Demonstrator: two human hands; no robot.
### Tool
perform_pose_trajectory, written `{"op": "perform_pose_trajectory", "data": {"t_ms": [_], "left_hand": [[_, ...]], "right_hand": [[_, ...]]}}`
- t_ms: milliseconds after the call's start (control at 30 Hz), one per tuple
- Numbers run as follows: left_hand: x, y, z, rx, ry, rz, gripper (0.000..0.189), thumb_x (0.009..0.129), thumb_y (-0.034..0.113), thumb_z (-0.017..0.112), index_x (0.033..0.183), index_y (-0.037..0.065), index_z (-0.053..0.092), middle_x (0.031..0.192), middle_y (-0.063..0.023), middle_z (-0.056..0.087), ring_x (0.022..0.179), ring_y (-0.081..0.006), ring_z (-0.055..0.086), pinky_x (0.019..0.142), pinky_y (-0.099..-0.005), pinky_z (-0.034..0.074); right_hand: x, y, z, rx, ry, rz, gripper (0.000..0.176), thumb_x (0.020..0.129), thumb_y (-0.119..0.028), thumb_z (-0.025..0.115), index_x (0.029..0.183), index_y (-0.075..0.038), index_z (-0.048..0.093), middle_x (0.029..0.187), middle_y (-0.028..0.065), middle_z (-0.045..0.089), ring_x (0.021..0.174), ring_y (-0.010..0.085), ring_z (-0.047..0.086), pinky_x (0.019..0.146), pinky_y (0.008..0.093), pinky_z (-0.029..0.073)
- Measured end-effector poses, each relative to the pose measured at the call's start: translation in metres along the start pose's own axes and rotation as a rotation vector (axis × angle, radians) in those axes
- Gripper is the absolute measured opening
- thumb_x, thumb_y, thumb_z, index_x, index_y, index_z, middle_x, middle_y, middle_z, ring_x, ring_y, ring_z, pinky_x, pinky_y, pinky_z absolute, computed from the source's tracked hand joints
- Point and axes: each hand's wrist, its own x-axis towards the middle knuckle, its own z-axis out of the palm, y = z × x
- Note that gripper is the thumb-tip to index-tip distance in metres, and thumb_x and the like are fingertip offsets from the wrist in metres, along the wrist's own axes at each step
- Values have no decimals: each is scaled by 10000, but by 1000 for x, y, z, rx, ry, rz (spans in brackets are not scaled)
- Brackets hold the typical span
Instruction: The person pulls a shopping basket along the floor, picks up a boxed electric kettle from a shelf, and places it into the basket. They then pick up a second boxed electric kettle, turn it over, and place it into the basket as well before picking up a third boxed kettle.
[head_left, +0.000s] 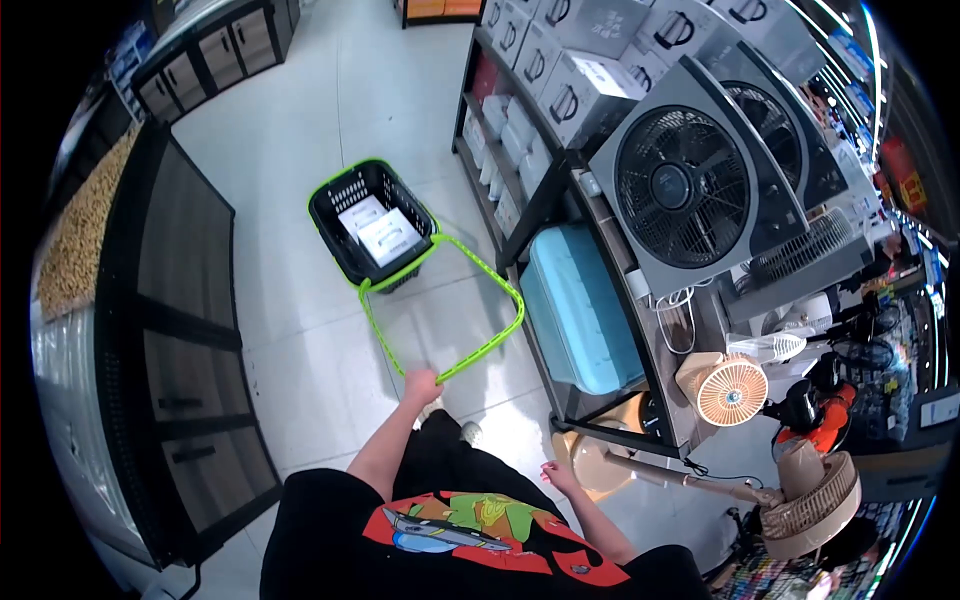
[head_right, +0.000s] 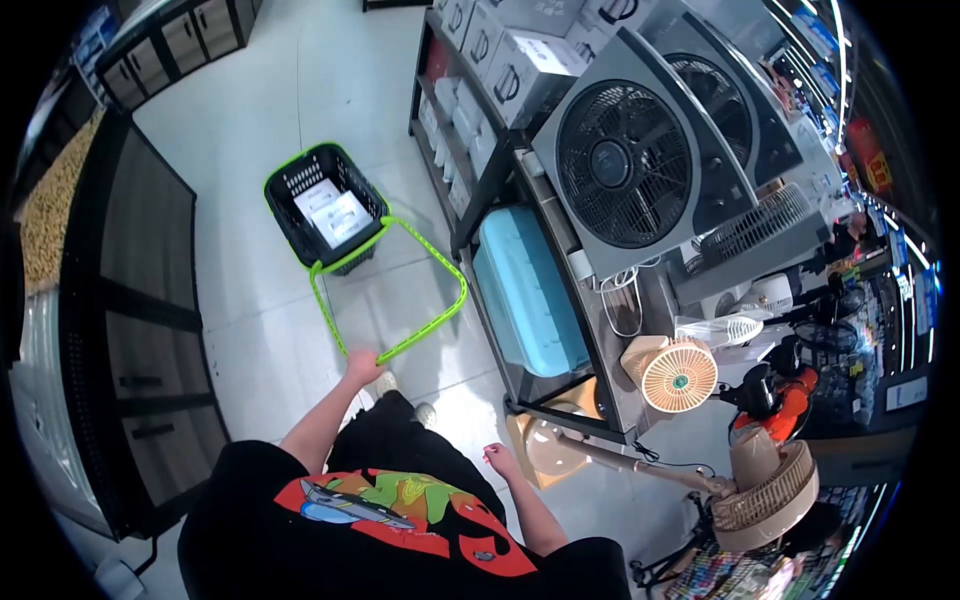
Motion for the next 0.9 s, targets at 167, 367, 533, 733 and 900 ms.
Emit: {"op": "perform_pose_trajectory", "data": {"t_ms": [167, 367, 533, 733, 900], "left_hand": [[-43, -38, -22, 76, 70, 45, 252, 632, 334, 527, 676, 100, 608, 682, -105, 589, 692, -289, 563, 657, -414, 396], [-89, -91, -33, 75, 31, 48, 236, 619, 328, 520, 634, 106, 599, 659, -95, 583, 701, -281, 556, 673, -405, 394], [-123, -117, -38, 134, -45, 87, 228, 609, 326, 521, 622, 112, 599, 651, -91, 585, 696, -277, 558, 689, -393, 386], [-134, -160, -39, 134, -16, 159, 232, 590, 316, 535, 613, 95, 601, 607, -89, 576, 650, -249, 562, 768, -383, 328], [-147, -247, -54, 275, -149, 137, 215, 585, 304, 534, 604, 106, 616, 598, -80, 577, 643, -237, 565, 789, -360, 326]], "right_hand": [[18, -88, 19, -363, 293, -326, 436, 674, -175, 580, 1060, -34, 435, 847, 139, 564, 804, 258, 550, 682, 338, 442], [-13, -223, 60, -405, 484, -809, 710, 550, -26, 614, 1187, -104, 309, 1116, 203, 355, 1015, 336, 395, 842, 381, 366], [-31, -280, 97, -774, 433, -977, 774, 528, -87, 652, 1214, -156, 300, 1194, 150, 316, 1125, 322, 294, 929, 478, 247], [14, -304, 151, -1296, -3, -722, 379, 598, -289, 621, 938, -139, 543, 919, 90, 561, 941, 251, 504, 936, 542, 173], [42, -328, 243, -1333, -363, -726, 488, 706, -520, 469, 708, -51, 607, 714, 156, 582, 712, 323, 559, 612, 401, 448]]}}
